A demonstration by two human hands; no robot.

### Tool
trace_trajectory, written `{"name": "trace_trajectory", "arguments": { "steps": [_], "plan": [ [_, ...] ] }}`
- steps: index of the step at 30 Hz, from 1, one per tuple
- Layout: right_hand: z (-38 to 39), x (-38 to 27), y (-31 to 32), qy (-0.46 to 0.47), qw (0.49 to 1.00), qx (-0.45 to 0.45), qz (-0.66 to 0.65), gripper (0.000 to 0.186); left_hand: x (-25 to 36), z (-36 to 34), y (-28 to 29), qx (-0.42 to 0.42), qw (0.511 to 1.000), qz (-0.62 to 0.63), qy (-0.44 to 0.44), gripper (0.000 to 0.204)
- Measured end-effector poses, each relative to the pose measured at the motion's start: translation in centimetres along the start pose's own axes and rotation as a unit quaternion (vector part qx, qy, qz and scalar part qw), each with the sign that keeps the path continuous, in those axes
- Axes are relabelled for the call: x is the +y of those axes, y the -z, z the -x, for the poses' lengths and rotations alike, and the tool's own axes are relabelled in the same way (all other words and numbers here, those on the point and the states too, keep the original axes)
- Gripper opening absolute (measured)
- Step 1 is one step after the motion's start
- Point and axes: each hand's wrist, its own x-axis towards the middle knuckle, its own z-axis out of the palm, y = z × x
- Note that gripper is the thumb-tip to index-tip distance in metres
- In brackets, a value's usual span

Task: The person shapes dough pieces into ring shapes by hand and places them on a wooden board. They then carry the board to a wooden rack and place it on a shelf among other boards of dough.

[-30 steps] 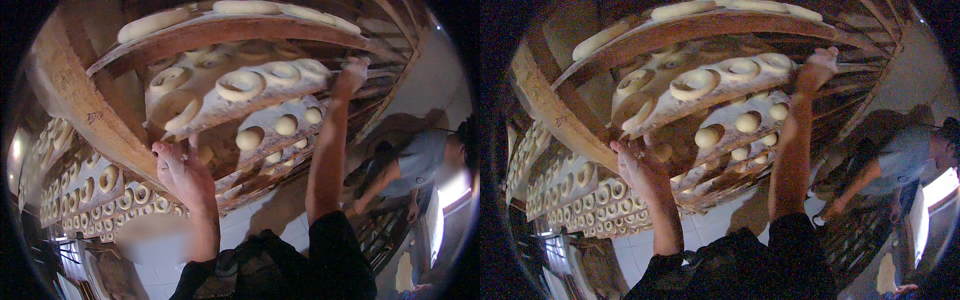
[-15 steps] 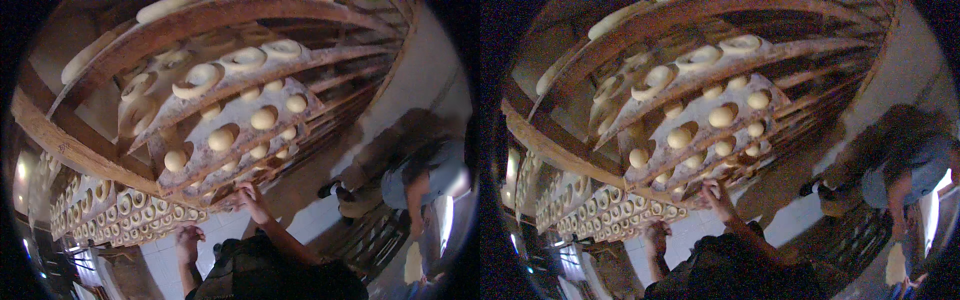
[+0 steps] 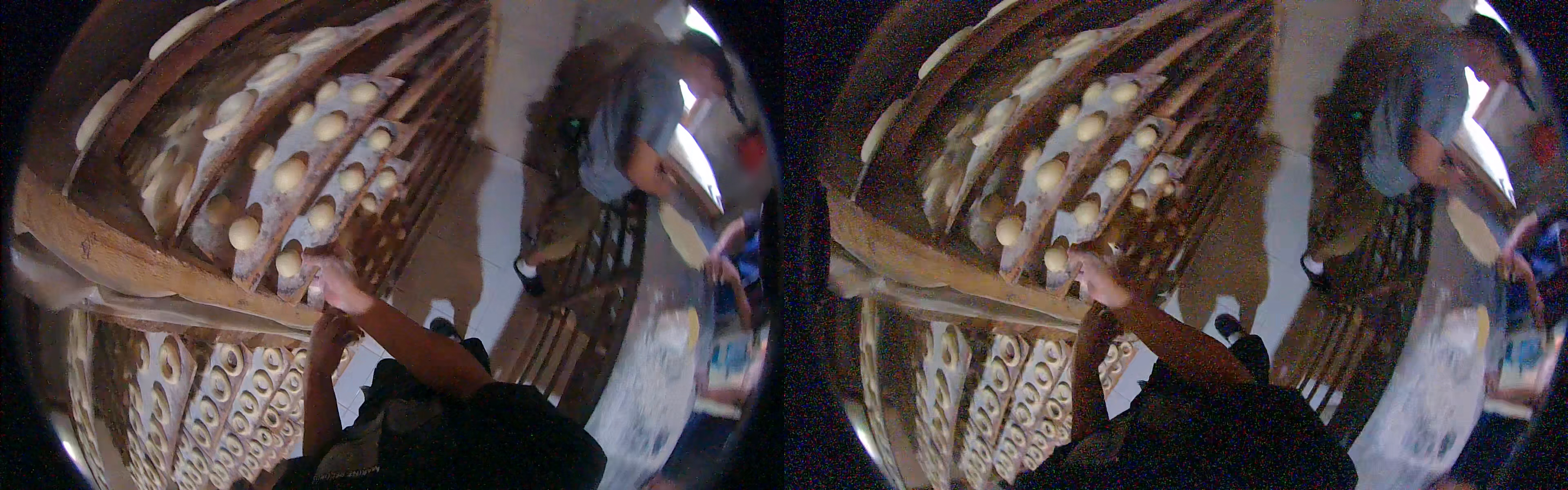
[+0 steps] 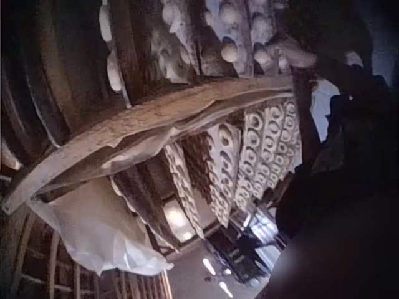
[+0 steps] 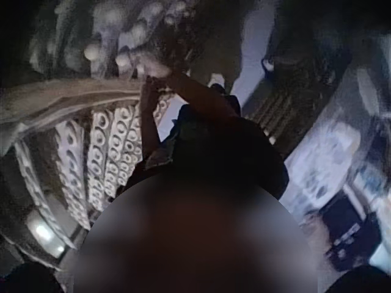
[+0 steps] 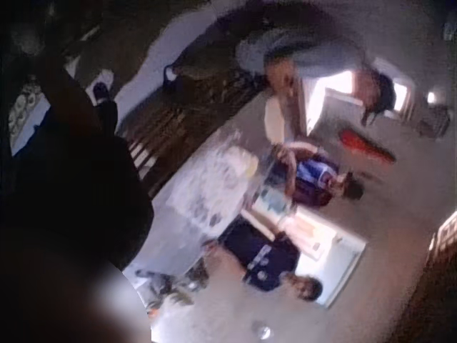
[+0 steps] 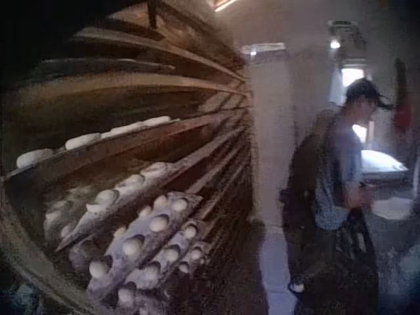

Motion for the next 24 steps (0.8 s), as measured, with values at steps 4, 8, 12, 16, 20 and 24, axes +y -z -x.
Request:
{"name": "trace_trajectory", "arguments": {
  "steps": [4,8,12,16,20,24],
  "plan": [
    [9.9,-6.3,2.9,0.189,0.938,-0.129,0.259,0.026,1.6,-1.8,1.8,-0.093,0.971,-0.218,-0.036,0.033],
    [24.4,-14.2,8.7,0.171,0.945,-0.035,0.277,0.03,4.4,-5.7,0.4,-0.172,0.938,-0.288,-0.088,0.035],
    [41.7,-14.9,8.9,0.176,0.937,0.169,0.251,0.032,6.2,-6.8,-0.1,-0.211,0.937,-0.256,-0.109,0.037],
    [59.1,-10.1,6.5,0.257,0.876,0.357,0.197,0.037,7.8,-7.9,-1.9,-0.27,0.954,-0.08,-0.099,0.04],
    [76.4,-0.6,5.8,0.355,0.801,0.464,0.128,0.049,5.4,-2.7,-8.8,-0.338,0.928,0.154,-0.021,0.043],
    [77.1,7.6,-5.0,0.388,0.686,0.611,0.082,0.055,13.8,-8.4,-12.1,-0.492,0.798,0.326,0.127,0.045]
  ]
}}
